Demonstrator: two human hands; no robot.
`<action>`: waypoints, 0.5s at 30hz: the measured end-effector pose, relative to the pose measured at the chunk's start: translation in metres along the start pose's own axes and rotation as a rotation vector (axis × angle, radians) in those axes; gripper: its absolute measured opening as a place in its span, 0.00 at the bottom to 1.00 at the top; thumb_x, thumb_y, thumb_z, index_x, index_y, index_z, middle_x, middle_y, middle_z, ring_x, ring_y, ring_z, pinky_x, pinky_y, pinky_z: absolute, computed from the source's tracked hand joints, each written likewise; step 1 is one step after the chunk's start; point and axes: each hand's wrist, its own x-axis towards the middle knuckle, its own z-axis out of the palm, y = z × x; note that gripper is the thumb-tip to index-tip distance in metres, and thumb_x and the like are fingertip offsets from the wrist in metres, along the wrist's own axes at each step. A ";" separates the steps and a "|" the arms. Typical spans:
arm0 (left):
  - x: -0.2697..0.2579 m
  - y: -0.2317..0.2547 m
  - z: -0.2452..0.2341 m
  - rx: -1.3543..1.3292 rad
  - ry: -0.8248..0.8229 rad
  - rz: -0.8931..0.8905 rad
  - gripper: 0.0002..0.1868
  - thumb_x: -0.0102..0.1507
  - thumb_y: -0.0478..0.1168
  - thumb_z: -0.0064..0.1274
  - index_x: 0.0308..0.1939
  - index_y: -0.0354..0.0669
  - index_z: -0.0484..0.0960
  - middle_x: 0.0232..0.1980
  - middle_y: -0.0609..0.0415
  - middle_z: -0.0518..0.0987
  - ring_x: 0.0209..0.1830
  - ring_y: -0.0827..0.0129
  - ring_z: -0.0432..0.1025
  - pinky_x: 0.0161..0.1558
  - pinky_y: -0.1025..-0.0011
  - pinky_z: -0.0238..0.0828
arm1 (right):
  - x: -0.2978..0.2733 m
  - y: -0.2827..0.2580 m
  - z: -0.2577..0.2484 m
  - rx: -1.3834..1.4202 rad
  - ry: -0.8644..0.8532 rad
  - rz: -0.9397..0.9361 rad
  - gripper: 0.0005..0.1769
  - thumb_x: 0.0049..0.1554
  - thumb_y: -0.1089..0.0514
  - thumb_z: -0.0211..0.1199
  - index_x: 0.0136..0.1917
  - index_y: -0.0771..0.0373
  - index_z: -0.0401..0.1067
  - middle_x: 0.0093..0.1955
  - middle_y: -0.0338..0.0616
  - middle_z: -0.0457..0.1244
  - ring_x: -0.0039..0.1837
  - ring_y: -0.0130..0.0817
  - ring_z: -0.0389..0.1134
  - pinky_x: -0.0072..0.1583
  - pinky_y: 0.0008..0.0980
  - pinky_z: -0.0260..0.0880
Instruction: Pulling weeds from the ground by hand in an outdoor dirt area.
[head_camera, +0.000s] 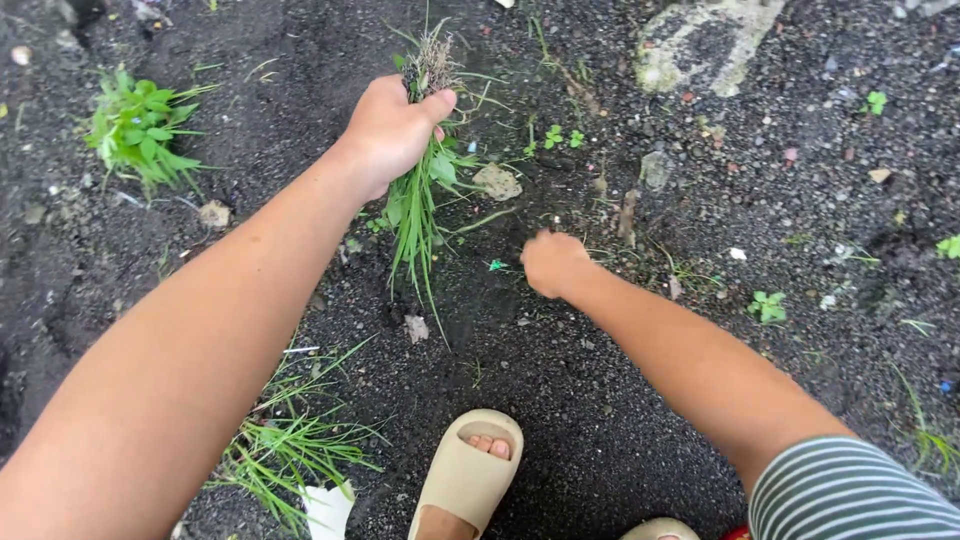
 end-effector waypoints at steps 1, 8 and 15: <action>0.001 -0.006 -0.005 0.005 0.006 0.012 0.13 0.67 0.46 0.53 0.43 0.39 0.82 0.33 0.56 0.78 0.31 0.72 0.71 0.34 0.65 0.72 | 0.001 -0.009 0.006 -0.078 -0.062 0.020 0.15 0.56 0.57 0.58 0.52 0.66 0.77 0.57 0.60 0.67 0.59 0.55 0.71 0.58 0.48 0.73; -0.006 -0.016 -0.023 0.053 0.038 -0.011 0.14 0.68 0.47 0.53 0.42 0.38 0.82 0.33 0.56 0.78 0.30 0.72 0.71 0.34 0.65 0.71 | -0.005 -0.014 0.014 -0.177 -0.197 0.098 0.15 0.61 0.58 0.54 0.56 0.62 0.78 0.61 0.52 0.68 0.62 0.49 0.71 0.58 0.46 0.75; 0.000 -0.014 -0.012 0.044 0.001 -0.001 0.13 0.68 0.46 0.53 0.42 0.39 0.81 0.32 0.56 0.77 0.29 0.72 0.71 0.33 0.65 0.71 | 0.023 0.058 0.025 -0.067 -0.108 0.022 0.14 0.55 0.58 0.58 0.50 0.65 0.79 0.54 0.57 0.70 0.56 0.53 0.73 0.58 0.47 0.74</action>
